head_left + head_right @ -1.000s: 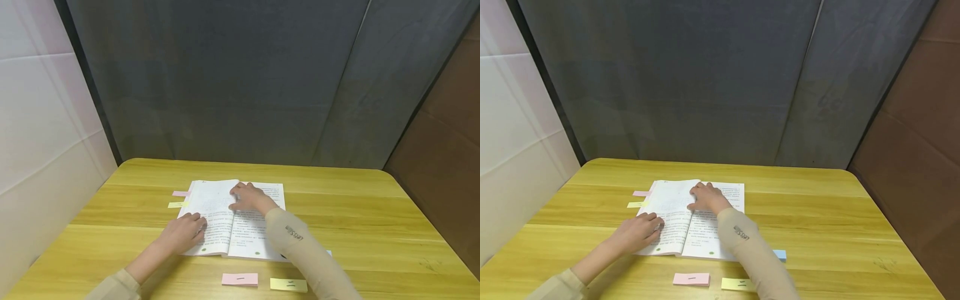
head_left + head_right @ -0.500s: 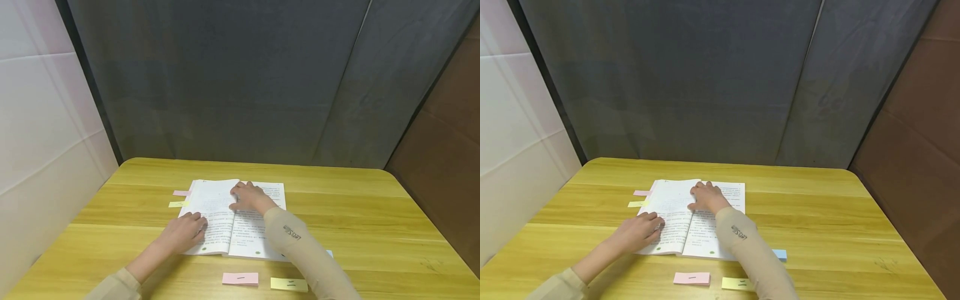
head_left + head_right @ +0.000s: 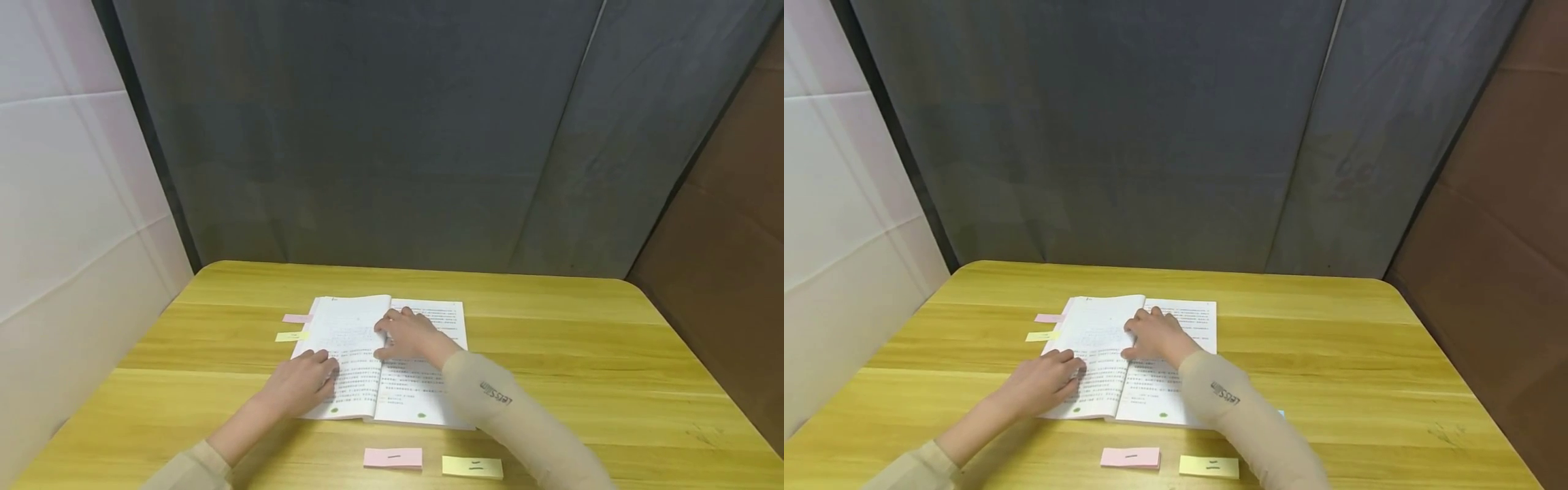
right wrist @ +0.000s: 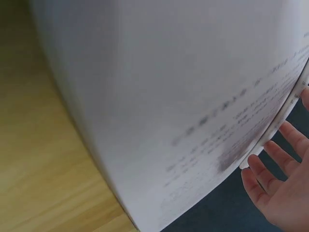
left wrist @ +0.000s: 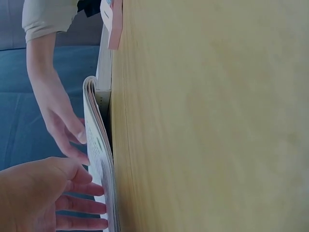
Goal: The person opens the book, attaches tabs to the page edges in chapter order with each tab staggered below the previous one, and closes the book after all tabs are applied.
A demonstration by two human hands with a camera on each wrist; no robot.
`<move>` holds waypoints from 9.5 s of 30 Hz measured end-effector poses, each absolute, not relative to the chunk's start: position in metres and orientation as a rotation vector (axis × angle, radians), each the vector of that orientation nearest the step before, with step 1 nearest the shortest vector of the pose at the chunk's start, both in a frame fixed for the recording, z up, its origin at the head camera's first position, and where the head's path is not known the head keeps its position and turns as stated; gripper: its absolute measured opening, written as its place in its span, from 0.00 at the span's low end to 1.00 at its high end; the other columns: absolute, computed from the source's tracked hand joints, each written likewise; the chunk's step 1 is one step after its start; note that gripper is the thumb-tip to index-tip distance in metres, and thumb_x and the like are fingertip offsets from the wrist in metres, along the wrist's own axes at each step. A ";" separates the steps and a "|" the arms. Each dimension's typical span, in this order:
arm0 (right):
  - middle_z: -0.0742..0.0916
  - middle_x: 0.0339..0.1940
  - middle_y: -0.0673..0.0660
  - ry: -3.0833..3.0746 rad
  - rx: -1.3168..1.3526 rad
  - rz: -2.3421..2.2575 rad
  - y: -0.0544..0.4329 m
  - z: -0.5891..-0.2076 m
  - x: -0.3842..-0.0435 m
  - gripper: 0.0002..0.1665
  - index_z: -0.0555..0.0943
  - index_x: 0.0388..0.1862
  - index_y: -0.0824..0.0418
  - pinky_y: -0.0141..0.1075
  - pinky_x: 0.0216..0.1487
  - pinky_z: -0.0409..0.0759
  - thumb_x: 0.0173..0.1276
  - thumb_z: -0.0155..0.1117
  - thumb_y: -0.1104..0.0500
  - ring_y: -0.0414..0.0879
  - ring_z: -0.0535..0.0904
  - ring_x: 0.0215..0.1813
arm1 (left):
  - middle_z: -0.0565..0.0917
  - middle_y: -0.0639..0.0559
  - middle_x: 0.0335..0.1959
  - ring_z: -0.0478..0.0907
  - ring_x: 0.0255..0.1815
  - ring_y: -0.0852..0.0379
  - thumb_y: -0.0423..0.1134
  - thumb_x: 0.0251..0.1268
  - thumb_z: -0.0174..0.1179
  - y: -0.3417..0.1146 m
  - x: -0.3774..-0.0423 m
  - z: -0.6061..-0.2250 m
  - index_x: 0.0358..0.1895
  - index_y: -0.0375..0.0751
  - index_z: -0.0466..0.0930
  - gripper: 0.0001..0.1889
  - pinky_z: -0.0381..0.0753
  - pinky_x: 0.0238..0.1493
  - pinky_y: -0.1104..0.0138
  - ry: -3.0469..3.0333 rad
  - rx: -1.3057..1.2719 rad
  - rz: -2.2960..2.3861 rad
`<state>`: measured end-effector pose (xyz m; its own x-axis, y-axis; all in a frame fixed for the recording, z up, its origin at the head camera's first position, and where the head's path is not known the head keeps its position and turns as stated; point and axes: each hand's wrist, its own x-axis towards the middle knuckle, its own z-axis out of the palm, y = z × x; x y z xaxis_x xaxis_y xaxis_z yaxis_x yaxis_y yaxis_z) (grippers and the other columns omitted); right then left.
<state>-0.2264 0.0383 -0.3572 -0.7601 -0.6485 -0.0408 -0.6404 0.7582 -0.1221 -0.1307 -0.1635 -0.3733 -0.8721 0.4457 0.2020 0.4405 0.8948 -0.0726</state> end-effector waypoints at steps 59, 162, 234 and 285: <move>0.74 0.51 0.48 2.912 -1.369 -0.060 0.050 -0.367 -0.176 0.35 0.73 0.53 0.47 0.47 0.49 0.68 0.51 0.53 0.31 0.45 0.67 0.50 | 0.74 0.53 0.29 0.71 0.28 0.55 0.39 0.49 0.55 -0.163 -0.129 -0.375 0.35 0.40 0.78 0.10 0.69 0.19 0.66 -2.791 -0.689 0.078; 0.80 0.36 0.44 3.177 -1.253 -0.458 0.232 -0.401 -0.151 0.14 0.80 0.35 0.52 0.39 0.37 0.74 0.56 0.61 0.45 0.40 0.73 0.41 | 0.73 0.59 0.23 0.67 0.20 0.63 0.51 0.54 0.53 -0.011 -0.143 -0.356 0.31 0.50 0.77 0.10 0.60 0.11 0.73 -2.490 -1.189 0.236; 0.79 0.36 0.44 3.165 -1.526 -0.568 0.240 -0.381 -0.144 0.13 0.78 0.31 0.50 0.35 0.31 0.75 0.47 0.69 0.49 0.39 0.74 0.37 | 0.73 0.63 0.19 0.64 0.20 0.69 0.45 0.49 0.60 0.012 -0.144 -0.372 0.25 0.47 0.77 0.07 0.61 0.19 0.81 -2.401 -1.243 -0.133; 0.78 0.30 0.40 3.146 -1.655 -0.874 0.181 -0.346 -0.136 0.09 0.74 0.24 0.48 0.29 0.26 0.72 0.50 0.66 0.54 0.34 0.71 0.32 | 0.76 0.63 0.22 0.65 0.22 0.68 0.44 0.43 0.61 -0.045 -0.126 -0.360 0.28 0.47 0.78 0.08 0.63 0.20 0.78 -2.328 -1.080 -0.377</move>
<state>-0.1361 0.1813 -0.3459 -0.4862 -0.6074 0.6282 -0.8444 0.5116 -0.1589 -0.1260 -0.0452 -0.3603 -0.5325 0.6172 0.5792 0.7684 0.6395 0.0249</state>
